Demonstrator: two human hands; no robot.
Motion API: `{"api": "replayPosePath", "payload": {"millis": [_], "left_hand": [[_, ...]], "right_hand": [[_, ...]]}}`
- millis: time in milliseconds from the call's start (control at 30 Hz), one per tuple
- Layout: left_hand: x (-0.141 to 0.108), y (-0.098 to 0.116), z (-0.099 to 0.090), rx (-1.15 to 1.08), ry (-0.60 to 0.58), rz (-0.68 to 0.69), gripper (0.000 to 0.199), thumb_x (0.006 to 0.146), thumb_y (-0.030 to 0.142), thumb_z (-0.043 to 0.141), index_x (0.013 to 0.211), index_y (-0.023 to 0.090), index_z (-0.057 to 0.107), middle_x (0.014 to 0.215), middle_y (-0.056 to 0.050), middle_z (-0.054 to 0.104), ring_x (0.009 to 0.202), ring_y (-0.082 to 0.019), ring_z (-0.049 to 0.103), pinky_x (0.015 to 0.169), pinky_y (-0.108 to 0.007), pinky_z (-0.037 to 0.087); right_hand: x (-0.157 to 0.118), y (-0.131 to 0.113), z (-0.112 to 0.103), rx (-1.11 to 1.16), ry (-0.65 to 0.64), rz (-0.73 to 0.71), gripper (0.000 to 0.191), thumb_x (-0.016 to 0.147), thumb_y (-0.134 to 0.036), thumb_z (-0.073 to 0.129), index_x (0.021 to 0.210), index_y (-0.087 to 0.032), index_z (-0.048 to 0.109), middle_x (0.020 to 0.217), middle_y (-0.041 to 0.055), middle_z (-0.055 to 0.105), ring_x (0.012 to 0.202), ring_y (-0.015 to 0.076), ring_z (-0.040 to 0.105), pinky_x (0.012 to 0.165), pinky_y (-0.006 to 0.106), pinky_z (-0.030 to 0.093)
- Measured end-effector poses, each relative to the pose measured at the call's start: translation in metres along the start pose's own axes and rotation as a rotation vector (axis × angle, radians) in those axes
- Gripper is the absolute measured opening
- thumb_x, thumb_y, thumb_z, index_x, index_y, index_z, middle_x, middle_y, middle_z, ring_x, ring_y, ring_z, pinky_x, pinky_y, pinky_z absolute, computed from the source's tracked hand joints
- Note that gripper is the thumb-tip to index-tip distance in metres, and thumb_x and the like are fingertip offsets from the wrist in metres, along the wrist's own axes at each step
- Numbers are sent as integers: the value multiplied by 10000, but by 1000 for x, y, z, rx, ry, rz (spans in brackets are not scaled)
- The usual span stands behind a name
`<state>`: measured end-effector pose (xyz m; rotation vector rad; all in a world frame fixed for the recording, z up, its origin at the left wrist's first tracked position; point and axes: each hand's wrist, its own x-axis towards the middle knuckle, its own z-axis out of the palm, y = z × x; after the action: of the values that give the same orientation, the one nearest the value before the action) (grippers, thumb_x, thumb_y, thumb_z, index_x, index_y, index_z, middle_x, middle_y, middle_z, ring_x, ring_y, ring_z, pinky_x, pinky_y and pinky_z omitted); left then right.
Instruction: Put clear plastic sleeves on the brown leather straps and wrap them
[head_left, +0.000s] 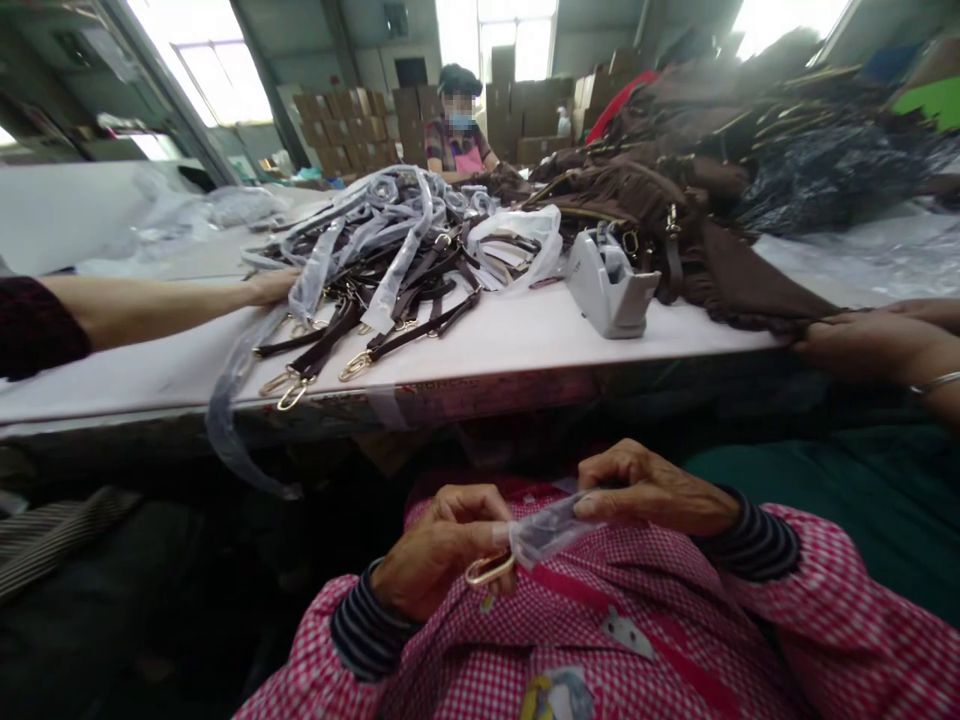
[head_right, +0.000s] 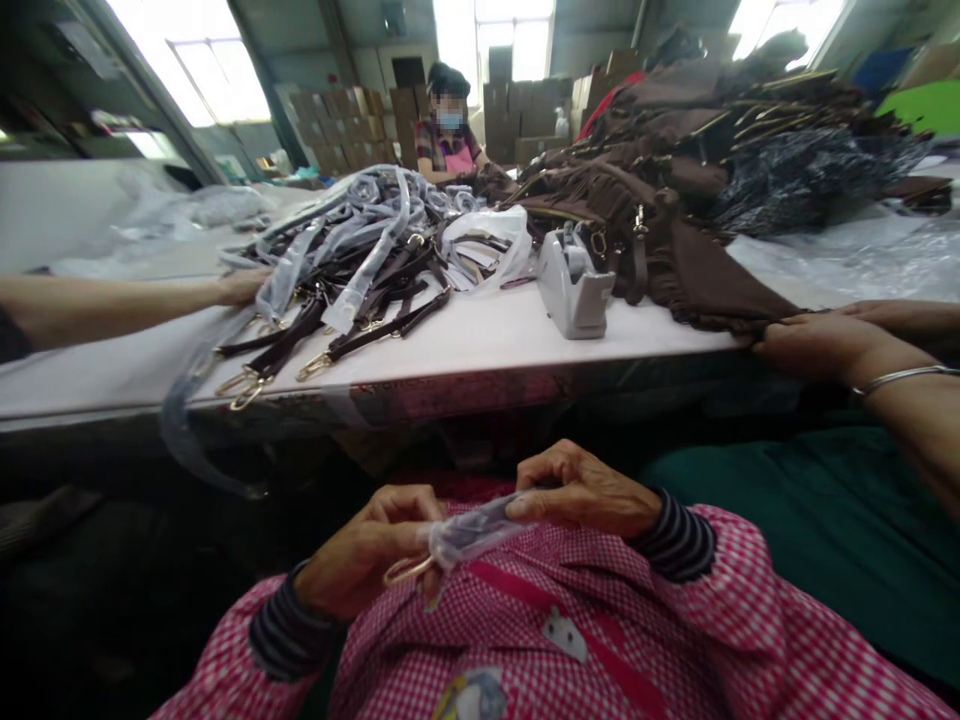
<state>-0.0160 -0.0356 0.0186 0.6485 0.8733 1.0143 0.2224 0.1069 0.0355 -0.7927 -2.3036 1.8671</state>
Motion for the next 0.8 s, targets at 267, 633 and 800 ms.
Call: {"api": "replayPosePath", "payload": {"millis": [267, 633, 800], "left_hand": [[2, -9, 7, -64, 1, -5, 210, 675, 229, 871, 741, 128, 699, 666, -61, 719, 534, -138, 629, 525, -224, 480], [1, -14, 3, 134, 126, 101, 365, 783, 451, 830, 753, 151, 624, 620, -21, 659, 527, -112, 560, 527, -209, 416], [1, -23, -13, 294, 188, 182, 378, 754, 455, 858, 698, 153, 638, 692, -29, 666, 620, -128, 583, 603, -228, 456]], "right_hand": [[3, 13, 12, 145, -23, 7, 408, 821, -504, 758, 688, -132, 658, 531, -61, 448, 493, 68, 354, 464, 227, 232], [1, 32, 30, 498, 40, 12, 373, 781, -468, 801, 673, -157, 626, 442, -88, 434, 378, 49, 278, 374, 208, 164], [1, 24, 31, 403, 81, -36, 377, 770, -437, 823, 642, -138, 630, 487, -74, 452, 416, 41, 313, 392, 205, 172]]}}
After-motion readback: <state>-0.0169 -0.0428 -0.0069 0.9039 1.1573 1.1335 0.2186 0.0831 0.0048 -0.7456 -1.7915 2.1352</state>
